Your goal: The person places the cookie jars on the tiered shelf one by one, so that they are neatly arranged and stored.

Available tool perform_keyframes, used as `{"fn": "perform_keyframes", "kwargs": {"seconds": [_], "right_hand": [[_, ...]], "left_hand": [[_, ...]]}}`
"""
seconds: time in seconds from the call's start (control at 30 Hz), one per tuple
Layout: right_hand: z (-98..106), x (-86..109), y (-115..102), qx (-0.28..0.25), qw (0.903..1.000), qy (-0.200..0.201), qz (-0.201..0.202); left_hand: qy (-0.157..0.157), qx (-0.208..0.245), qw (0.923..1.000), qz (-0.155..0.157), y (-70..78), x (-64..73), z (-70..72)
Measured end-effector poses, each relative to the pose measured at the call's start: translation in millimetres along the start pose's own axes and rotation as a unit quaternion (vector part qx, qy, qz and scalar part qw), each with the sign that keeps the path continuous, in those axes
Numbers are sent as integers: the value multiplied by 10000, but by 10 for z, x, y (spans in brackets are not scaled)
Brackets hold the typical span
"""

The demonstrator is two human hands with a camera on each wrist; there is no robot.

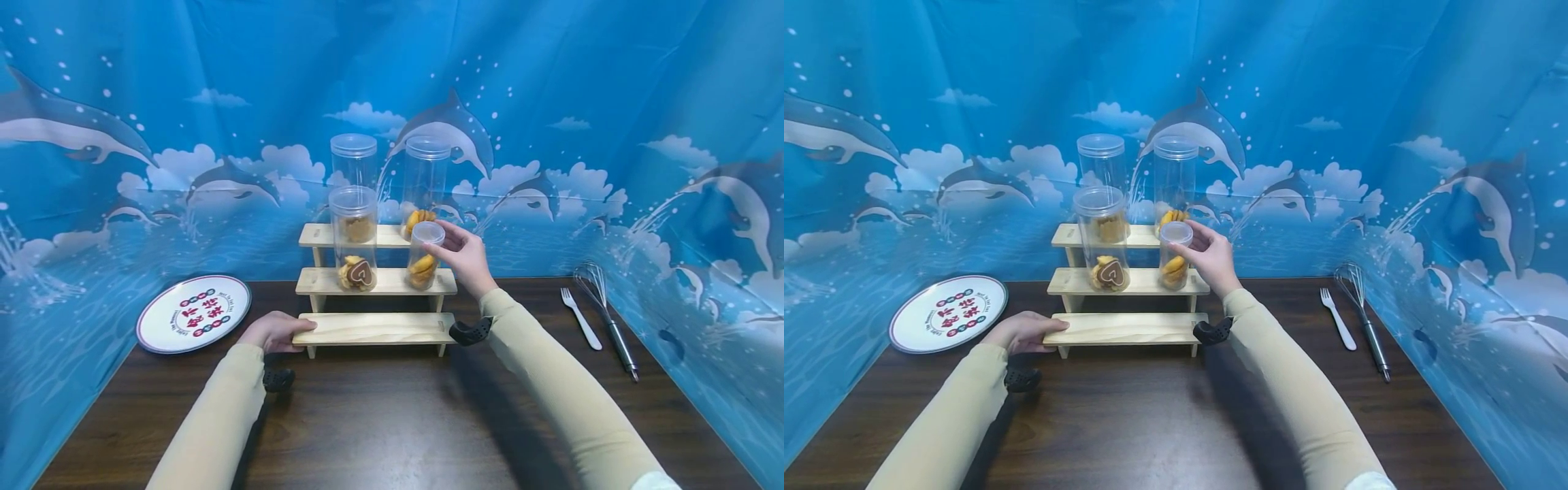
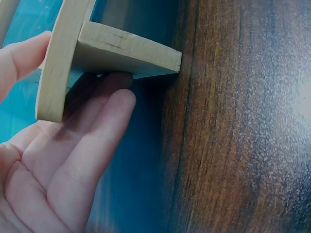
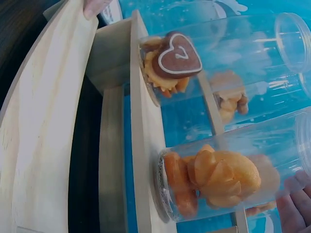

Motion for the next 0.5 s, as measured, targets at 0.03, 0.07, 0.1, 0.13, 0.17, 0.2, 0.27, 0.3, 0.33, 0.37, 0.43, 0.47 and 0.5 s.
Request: {"fn": "perform_keyframes", "kwargs": {"seconds": [0.03,0.07,0.1,0.13,0.17,0.2,0.27,0.3,0.33,0.37,0.43,0.47,0.5], "right_hand": [[-11,3,0,-8,10000,-8,-12],[-22,4,5,-27,10000,-16,-27],[-32,6,9,-32,10000,-29,-43],[-41,10,15,-48,10000,-39,-64],[-51,13,19,-62,9999,-49,-82],[-57,14,20,-83,9999,-52,-96],[-68,9,31,-101,9999,-56,-126],[-73,6,34,-84,9998,-62,-148],[-77,2,37,-55,9998,-68,-164],[-81,-5,38,-31,9998,-70,-186],[-89,-16,38,46,9997,-70,-236],[-93,-21,37,73,9996,-77,-258],[-97,-26,36,99,9995,-84,-276]], "left_hand": [[-2,-8,10000,-5,1,1,-2],[-2,-20,10000,-13,2,2,-3],[-4,-20,10000,-22,2,2,-4],[-5,-19,10000,-30,2,2,-5],[-7,-16,10000,-39,2,1,-7],[-9,-10,10000,-45,2,2,-8],[-19,0,10000,-56,3,0,-11],[-22,8,10000,-60,2,-2,-13],[-26,15,10000,-63,1,-4,-15],[-29,33,10000,-67,1,-5,-17],[-41,54,9999,-74,-1,-8,-21],[-44,61,9999,-82,-3,-10,-21],[-46,59,9999,-96,-3,-11,-22]]}}
Point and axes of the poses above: each hand's wrist, its own x-axis away from the middle knuckle, its own z-axis out of the back of the hand, y = z × x, the point moved 5 cm from there along -x, towards the middle knuckle, and after that the axes turned 7 degrees about y, right-handed, at the moved point
